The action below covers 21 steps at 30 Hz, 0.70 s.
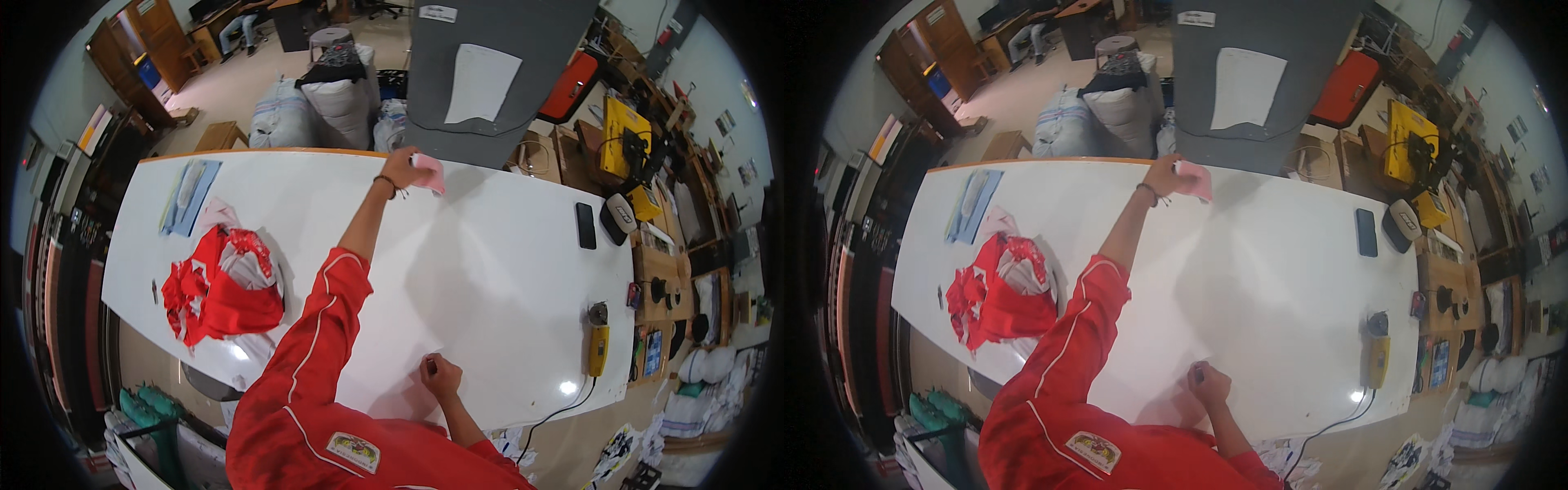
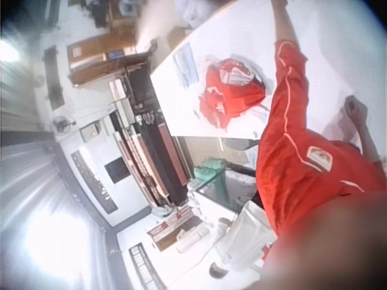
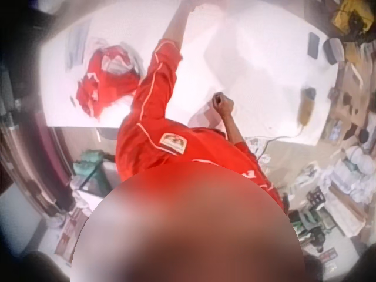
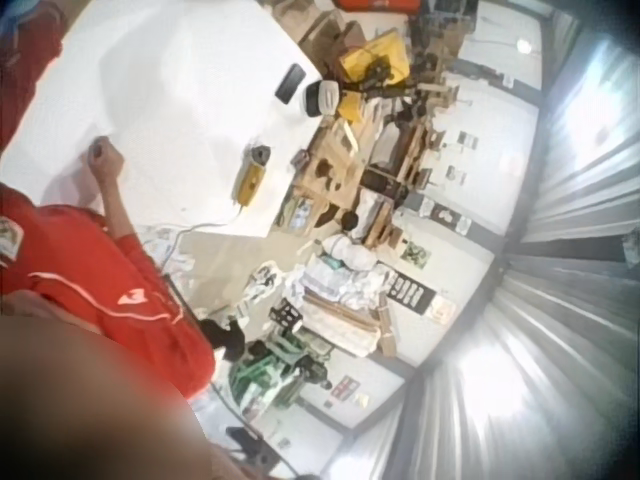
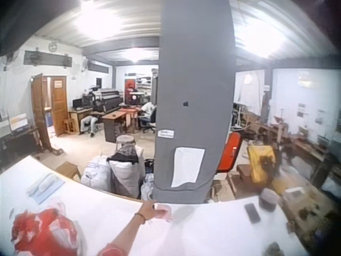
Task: The person unfolds a red fabric piece on a white table, then uses a yellow electric cutter to cut along pre-drawn lines. After cutting, the person folds the resulting fabric strips and places them aside. Finally, the person unfolds a red sports jersey with the number 13 and begins cutting along its outline.
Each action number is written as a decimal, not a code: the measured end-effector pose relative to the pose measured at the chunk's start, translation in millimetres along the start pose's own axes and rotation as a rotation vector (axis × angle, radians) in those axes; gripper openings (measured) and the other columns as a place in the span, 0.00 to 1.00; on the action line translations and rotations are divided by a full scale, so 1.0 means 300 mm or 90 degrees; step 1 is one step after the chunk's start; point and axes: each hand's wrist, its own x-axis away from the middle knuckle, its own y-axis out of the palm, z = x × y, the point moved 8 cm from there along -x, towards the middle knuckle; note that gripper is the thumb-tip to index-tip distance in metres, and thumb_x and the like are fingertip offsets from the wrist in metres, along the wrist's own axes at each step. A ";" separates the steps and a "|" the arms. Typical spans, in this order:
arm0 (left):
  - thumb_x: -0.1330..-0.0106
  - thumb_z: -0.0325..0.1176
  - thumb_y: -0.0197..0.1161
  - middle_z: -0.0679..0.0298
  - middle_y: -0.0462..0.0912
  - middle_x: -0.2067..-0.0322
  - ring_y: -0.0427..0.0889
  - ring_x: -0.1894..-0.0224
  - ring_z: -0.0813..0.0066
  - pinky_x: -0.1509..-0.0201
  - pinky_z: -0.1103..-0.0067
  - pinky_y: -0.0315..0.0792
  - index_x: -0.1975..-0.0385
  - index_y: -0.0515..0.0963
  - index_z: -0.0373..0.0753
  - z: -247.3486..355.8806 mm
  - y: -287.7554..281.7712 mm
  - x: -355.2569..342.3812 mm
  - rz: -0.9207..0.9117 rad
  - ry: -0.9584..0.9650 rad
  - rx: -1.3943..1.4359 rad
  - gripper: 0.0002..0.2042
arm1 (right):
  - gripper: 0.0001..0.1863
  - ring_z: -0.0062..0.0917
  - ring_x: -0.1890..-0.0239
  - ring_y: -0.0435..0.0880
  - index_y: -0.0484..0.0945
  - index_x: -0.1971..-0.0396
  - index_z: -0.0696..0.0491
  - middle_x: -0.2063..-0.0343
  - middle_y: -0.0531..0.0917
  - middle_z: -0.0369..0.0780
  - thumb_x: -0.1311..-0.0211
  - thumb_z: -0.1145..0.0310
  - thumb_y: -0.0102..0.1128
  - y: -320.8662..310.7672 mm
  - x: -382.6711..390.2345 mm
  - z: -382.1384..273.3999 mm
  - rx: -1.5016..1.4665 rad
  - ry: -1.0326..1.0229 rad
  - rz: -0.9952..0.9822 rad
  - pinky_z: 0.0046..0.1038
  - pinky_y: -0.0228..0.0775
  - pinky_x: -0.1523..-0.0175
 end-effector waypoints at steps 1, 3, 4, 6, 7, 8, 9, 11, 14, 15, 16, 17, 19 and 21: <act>0.48 0.47 0.83 0.53 0.90 0.57 0.90 0.60 0.65 0.55 0.72 0.82 0.44 0.82 0.35 -0.060 0.008 -0.058 0.024 -0.029 -0.037 0.33 | 0.06 0.30 0.81 0.86 0.83 0.69 0.47 0.83 0.85 0.35 0.37 0.66 0.73 -0.003 -0.003 -0.005 0.003 0.003 -0.001 0.32 0.77 0.75; 0.47 0.48 0.82 0.49 0.89 0.51 0.91 0.55 0.59 0.51 0.70 0.84 0.40 0.79 0.34 -0.195 0.033 -0.118 0.086 -0.081 -0.102 0.37 | 0.05 0.29 0.81 0.86 0.83 0.69 0.47 0.82 0.85 0.34 0.38 0.66 0.73 -0.012 -0.013 -0.018 0.002 -0.016 0.011 0.31 0.77 0.74; 0.46 0.48 0.82 0.49 0.89 0.49 0.91 0.53 0.58 0.49 0.69 0.84 0.39 0.79 0.35 -0.283 0.042 -0.108 0.121 -0.142 -0.106 0.37 | 0.05 0.29 0.81 0.86 0.83 0.69 0.47 0.82 0.85 0.34 0.38 0.66 0.73 -0.013 -0.013 -0.018 0.003 -0.011 0.008 0.31 0.77 0.74; 0.44 0.47 0.81 0.49 0.89 0.47 0.91 0.50 0.57 0.45 0.67 0.84 0.37 0.77 0.36 -0.459 0.052 -0.022 0.165 -0.310 -0.129 0.36 | 0.05 0.29 0.82 0.86 0.83 0.69 0.47 0.83 0.84 0.34 0.38 0.67 0.73 -0.014 -0.016 -0.016 -0.014 -0.009 0.011 0.31 0.77 0.74; 0.43 0.45 0.81 0.49 0.88 0.47 0.90 0.49 0.56 0.44 0.66 0.83 0.39 0.78 0.37 -0.494 0.063 0.033 0.196 -0.288 -0.068 0.34 | 0.05 0.28 0.82 0.86 0.83 0.69 0.47 0.83 0.84 0.34 0.38 0.67 0.73 -0.014 -0.015 -0.009 -0.006 -0.005 0.008 0.31 0.76 0.75; 0.43 0.44 0.80 0.49 0.88 0.48 0.89 0.48 0.55 0.44 0.65 0.83 0.40 0.80 0.37 -0.524 0.073 0.118 0.215 -0.280 -0.014 0.31 | 0.05 0.28 0.82 0.86 0.83 0.70 0.47 0.83 0.84 0.34 0.38 0.67 0.73 -0.013 -0.013 -0.005 -0.007 -0.005 0.009 0.31 0.76 0.75; 0.42 0.42 0.80 0.49 0.88 0.48 0.88 0.48 0.54 0.44 0.63 0.82 0.42 0.81 0.38 -0.551 0.069 0.230 0.227 -0.296 0.035 0.29 | 0.05 0.28 0.82 0.85 0.83 0.70 0.47 0.83 0.84 0.34 0.37 0.67 0.73 -0.006 -0.008 -0.006 -0.013 -0.008 0.005 0.31 0.76 0.75; 0.41 0.38 0.79 0.51 0.88 0.50 0.87 0.49 0.55 0.41 0.65 0.81 0.45 0.82 0.38 -0.495 0.020 0.501 0.262 -0.185 -0.046 0.24 | 0.04 0.33 0.80 0.86 0.84 0.68 0.46 0.80 0.85 0.36 0.38 0.64 0.71 0.012 0.002 0.013 -0.012 0.025 -0.024 0.34 0.77 0.74; 0.42 0.36 0.78 0.51 0.85 0.47 0.81 0.41 0.50 0.34 0.59 0.74 0.43 0.81 0.40 -0.381 -0.225 0.964 0.474 -0.118 -0.206 0.26 | 0.05 0.35 0.79 0.86 0.84 0.68 0.47 0.80 0.86 0.38 0.37 0.64 0.70 0.030 0.007 0.021 -0.019 0.030 -0.052 0.36 0.78 0.73; 0.43 0.35 0.78 0.50 0.83 0.45 0.78 0.38 0.47 0.32 0.56 0.71 0.42 0.81 0.40 -0.333 -0.330 1.112 0.565 -0.095 -0.290 0.27 | 0.05 0.35 0.79 0.86 0.84 0.68 0.47 0.80 0.85 0.38 0.37 0.64 0.70 0.028 0.005 0.024 -0.022 0.034 -0.046 0.36 0.78 0.73; 0.45 0.35 0.79 0.46 0.78 0.41 0.73 0.35 0.42 0.30 0.54 0.68 0.40 0.79 0.38 -0.342 -0.415 1.245 0.558 -0.264 -0.434 0.30 | 0.05 0.32 0.82 0.83 0.83 0.70 0.48 0.82 0.83 0.36 0.37 0.67 0.71 0.027 0.003 0.014 -0.018 0.014 -0.036 0.33 0.75 0.75; 0.46 0.35 0.80 0.43 0.75 0.38 0.71 0.35 0.39 0.29 0.53 0.67 0.37 0.76 0.37 -0.303 -0.510 1.368 0.634 -0.271 -0.508 0.34 | 0.05 0.29 0.84 0.80 0.82 0.71 0.49 0.84 0.80 0.34 0.37 0.69 0.71 0.023 0.000 0.006 -0.017 -0.001 -0.019 0.30 0.72 0.76; 0.44 0.34 0.77 0.47 0.75 0.38 0.70 0.33 0.43 0.31 0.52 0.67 0.33 0.73 0.40 -0.287 -0.632 1.531 0.680 -0.341 -0.592 0.36 | 0.07 0.26 0.86 0.75 0.80 0.73 0.51 0.87 0.76 0.33 0.37 0.73 0.71 0.010 -0.002 -0.008 -0.025 -0.035 0.019 0.27 0.68 0.77; 0.43 0.31 0.74 0.53 0.78 0.41 0.72 0.34 0.48 0.33 0.49 0.68 0.33 0.75 0.42 -0.384 -0.692 1.612 0.492 -0.502 -0.562 0.33 | 0.06 0.25 0.86 0.76 0.81 0.72 0.52 0.86 0.76 0.33 0.37 0.73 0.71 0.009 0.005 -0.002 -0.060 -0.036 0.022 0.27 0.68 0.77</act>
